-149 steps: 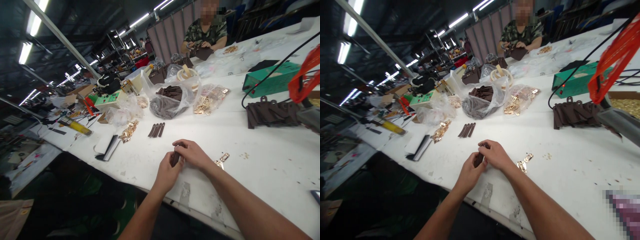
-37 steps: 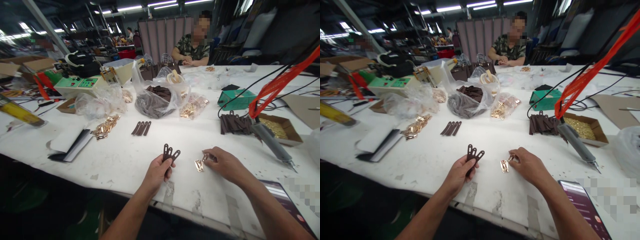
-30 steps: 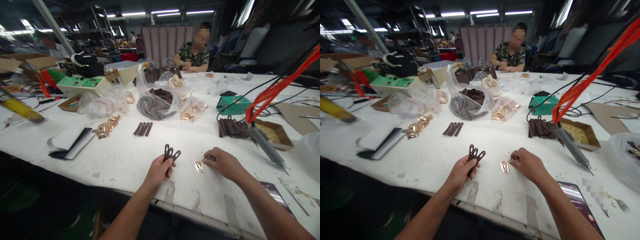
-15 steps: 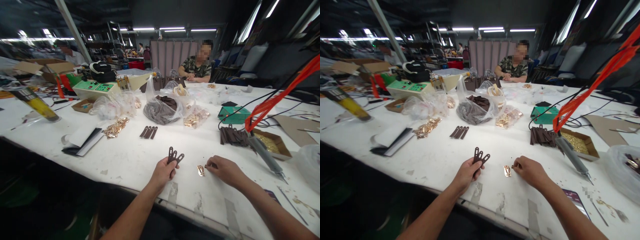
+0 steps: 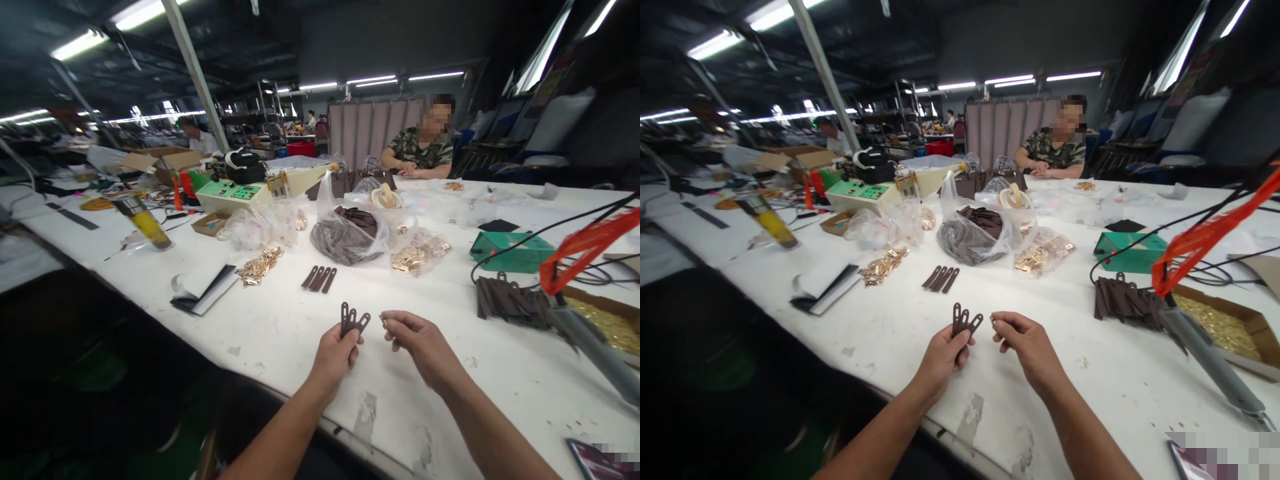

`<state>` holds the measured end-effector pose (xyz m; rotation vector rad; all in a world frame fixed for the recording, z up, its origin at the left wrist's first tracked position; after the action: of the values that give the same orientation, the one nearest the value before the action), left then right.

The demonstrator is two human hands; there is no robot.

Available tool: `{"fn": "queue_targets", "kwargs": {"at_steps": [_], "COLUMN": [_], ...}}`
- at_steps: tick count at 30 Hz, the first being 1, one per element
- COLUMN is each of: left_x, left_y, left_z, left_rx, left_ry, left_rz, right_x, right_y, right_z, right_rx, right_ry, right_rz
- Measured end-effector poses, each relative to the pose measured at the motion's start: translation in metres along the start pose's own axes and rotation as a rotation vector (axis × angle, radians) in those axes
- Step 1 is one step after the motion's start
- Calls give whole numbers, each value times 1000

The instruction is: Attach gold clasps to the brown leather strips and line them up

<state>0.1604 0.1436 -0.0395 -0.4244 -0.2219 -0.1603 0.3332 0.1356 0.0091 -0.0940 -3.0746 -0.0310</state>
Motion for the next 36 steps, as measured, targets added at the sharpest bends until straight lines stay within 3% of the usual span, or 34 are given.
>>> {"fn": "queue_targets", "kwargs": {"at_steps": [3,5,9,14,21,32,36], "left_x": [-8,-10,-8,-3,2,3,1], "left_y": [7,10,12,14,14,11,12], "left_z": [4,4,1,-1,4,2,1], "left_rx": [21,28,27,-13,34,20,25], "left_ry": [-8,-17,5,24,23,52,52], "left_rz": [36,49,96,136,99,36,70], "right_x": [31,39,21,-2,25,23,24], "right_y": [22,32,41,43,37,37,35], "right_z": [11,18,28,17,27,30,24], "right_rx": [8,-1,-7,-34,33,-22,-61], "right_ry": [252,284,68,-82,-21,-53,-123], "right_rz": [-23,-40,43,119,21,42,41]}}
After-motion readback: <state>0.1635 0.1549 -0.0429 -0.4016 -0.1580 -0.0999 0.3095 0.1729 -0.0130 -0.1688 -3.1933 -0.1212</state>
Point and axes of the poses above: each hand's wrist, its own y-axis towards the middle knuckle, its own x-axis out of the palm, z = x × y, the point moved 10 cm from there along y, towards the middle knuckle, and after that the axes turned 8 degrees about -x, right-handed, at the moved point
